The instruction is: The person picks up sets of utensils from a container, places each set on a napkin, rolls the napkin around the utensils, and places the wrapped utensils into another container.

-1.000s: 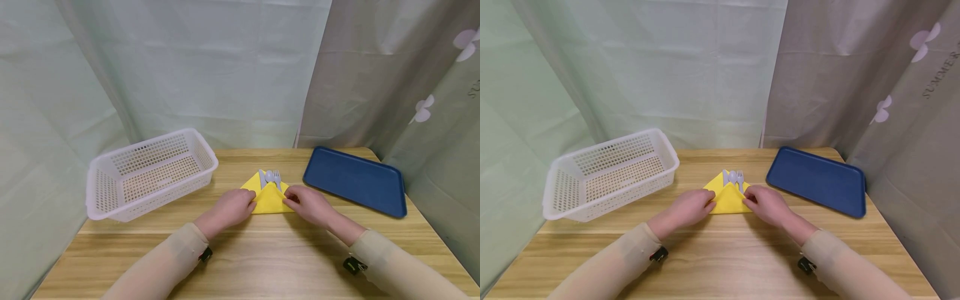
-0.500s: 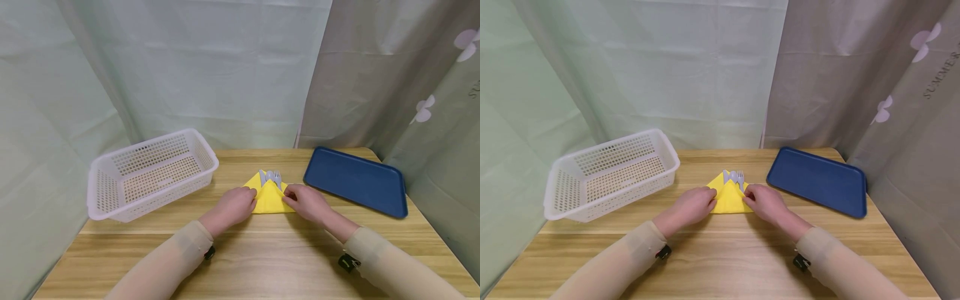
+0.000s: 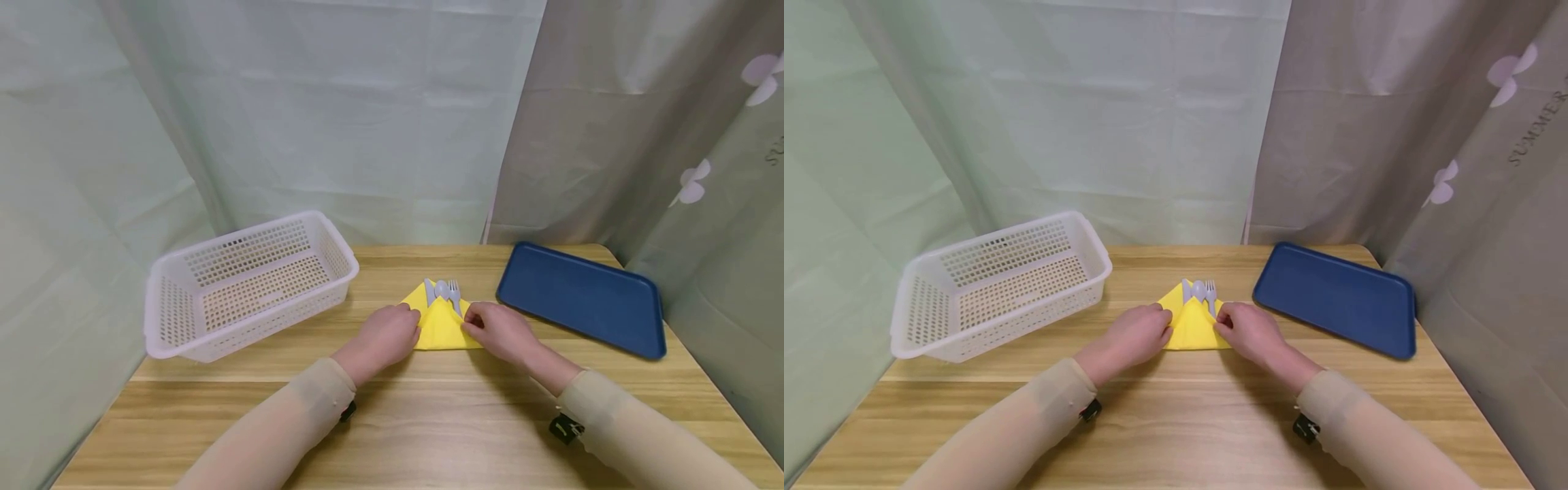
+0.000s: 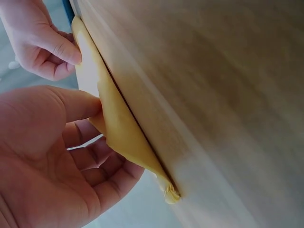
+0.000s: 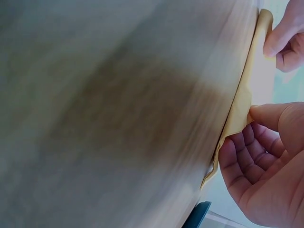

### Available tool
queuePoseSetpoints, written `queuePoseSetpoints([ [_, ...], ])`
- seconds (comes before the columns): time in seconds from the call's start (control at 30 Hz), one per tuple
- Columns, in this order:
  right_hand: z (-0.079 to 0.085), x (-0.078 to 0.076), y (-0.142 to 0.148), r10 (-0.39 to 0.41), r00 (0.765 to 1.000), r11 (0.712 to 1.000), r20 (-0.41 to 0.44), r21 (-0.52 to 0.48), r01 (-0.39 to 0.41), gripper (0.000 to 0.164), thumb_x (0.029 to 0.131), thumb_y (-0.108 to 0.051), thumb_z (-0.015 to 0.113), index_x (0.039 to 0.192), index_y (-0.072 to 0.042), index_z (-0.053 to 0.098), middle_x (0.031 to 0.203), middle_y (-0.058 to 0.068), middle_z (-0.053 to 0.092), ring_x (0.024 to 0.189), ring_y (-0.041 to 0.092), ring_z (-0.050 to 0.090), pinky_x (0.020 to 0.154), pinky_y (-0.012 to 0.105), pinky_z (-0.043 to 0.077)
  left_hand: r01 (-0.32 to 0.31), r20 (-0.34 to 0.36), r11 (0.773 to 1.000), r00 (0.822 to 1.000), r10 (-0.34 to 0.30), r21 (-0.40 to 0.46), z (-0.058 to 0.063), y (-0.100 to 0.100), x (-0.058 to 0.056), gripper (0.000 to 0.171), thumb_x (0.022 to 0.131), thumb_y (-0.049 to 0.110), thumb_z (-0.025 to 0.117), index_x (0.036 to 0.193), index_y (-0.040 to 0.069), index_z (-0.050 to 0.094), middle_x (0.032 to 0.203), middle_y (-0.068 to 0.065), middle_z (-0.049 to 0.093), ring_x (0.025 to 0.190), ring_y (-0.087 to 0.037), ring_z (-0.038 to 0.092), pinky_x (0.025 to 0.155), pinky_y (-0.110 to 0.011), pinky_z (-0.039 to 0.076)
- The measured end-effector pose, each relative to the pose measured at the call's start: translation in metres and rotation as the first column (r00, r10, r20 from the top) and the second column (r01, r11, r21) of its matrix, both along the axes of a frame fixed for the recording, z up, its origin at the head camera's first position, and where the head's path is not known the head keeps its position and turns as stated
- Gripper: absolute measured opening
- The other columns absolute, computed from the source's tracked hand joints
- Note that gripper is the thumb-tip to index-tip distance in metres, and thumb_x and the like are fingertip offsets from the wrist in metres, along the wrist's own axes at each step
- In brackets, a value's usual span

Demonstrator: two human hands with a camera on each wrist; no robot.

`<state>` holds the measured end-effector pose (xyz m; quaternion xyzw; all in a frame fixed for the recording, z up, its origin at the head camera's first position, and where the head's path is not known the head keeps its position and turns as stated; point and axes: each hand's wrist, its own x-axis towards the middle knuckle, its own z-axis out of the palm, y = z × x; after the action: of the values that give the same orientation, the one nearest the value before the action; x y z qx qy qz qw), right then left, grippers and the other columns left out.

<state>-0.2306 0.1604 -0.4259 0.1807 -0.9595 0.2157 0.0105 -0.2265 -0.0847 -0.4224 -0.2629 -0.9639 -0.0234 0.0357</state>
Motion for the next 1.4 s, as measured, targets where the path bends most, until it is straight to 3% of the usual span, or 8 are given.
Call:
queuePoseSetpoints([
  [0.47, -0.003, -0.003, -0.001, -0.015, 1.000, 1.000, 0.008, 0.016, 0.015, 0.009, 0.102, -0.019, 0.078, 0.097, -0.013, 0.075, 0.085, -0.004, 0.069, 0.075, 0.014, 0.058, 0.074, 0.037, 0.052, -0.034, 0.022, 0.999, 0.999, 0.035, -0.022, 0.001, 0.004, -0.001, 0.017, 0.106, 0.020, 0.073, 0.096, 0.006, 0.074, 0.085, -0.009, 0.063, 0.070, -0.025, 0.061, 0.066, -0.042, 0.058],
  [0.7, -0.003, -0.002, -0.001, -0.010, 1.000, 1.000, -0.025, 0.018, 0.011, 0.011, 0.101, -0.017, 0.079, 0.098, -0.013, 0.069, 0.082, -0.003, 0.063, 0.072, 0.015, 0.055, 0.069, 0.037, 0.048, -0.039, 0.037, 0.998, 0.998, 0.041, -0.054, 0.000, 0.005, -0.002, 0.017, 0.106, 0.022, 0.074, 0.102, 0.005, 0.074, 0.089, -0.010, 0.064, 0.074, -0.025, 0.062, 0.070, -0.041, 0.060],
  [0.93, -0.003, 0.003, -0.005, -0.011, 0.992, 0.999, -0.128, 0.049, 0.017, 0.014, 0.097, -0.017, 0.084, 0.095, -0.015, 0.071, 0.087, -0.003, 0.063, 0.075, 0.014, 0.057, 0.067, 0.036, 0.050, -0.037, 0.039, 0.998, 0.998, 0.040, -0.056, 0.003, 0.005, -0.001, 0.017, 0.106, 0.021, 0.074, 0.105, 0.004, 0.074, 0.089, -0.010, 0.064, 0.074, -0.025, 0.062, 0.071, -0.041, 0.060],
  [1.1, -0.003, 0.009, -0.007, 0.047, 0.977, 0.997, -0.206, 0.071, -0.033, 0.015, 0.092, -0.012, 0.090, 0.102, -0.012, 0.079, 0.097, 0.000, 0.070, 0.085, 0.017, 0.067, 0.073, 0.038, 0.058, -0.037, 0.036, 0.999, 0.999, 0.038, -0.037, 0.002, 0.005, -0.002, 0.017, 0.105, 0.019, 0.074, 0.111, 0.003, 0.071, 0.092, -0.011, 0.065, 0.076, -0.026, 0.063, 0.072, -0.041, 0.060],
  [1.3, -0.002, 0.015, -0.006, 0.118, 0.952, 0.989, -0.281, 0.117, -0.088, 0.024, 0.089, -0.009, 0.093, 0.111, -0.010, 0.083, 0.105, 0.004, 0.075, 0.093, 0.025, 0.072, 0.076, 0.042, 0.061, -0.036, 0.032, 0.999, 0.999, 0.037, -0.026, 0.005, 0.004, -0.001, 0.036, 0.104, 0.022, 0.077, 0.133, 0.003, 0.067, 0.111, -0.014, 0.069, 0.085, -0.028, 0.068, 0.076, -0.042, 0.062],
  [1.4, -0.003, 0.017, -0.005, 0.145, 0.941, 0.986, -0.305, 0.128, -0.110, 0.026, 0.088, -0.007, 0.092, 0.112, -0.010, 0.083, 0.110, 0.006, 0.078, 0.101, 0.030, 0.074, 0.082, 0.047, 0.062, -0.024, 0.016, 0.999, 1.000, 0.024, -0.031, 0.007, 0.003, 0.002, 0.038, 0.104, 0.025, 0.078, 0.135, 0.005, 0.069, 0.119, -0.014, 0.068, 0.092, -0.028, 0.068, 0.080, -0.042, 0.062],
])
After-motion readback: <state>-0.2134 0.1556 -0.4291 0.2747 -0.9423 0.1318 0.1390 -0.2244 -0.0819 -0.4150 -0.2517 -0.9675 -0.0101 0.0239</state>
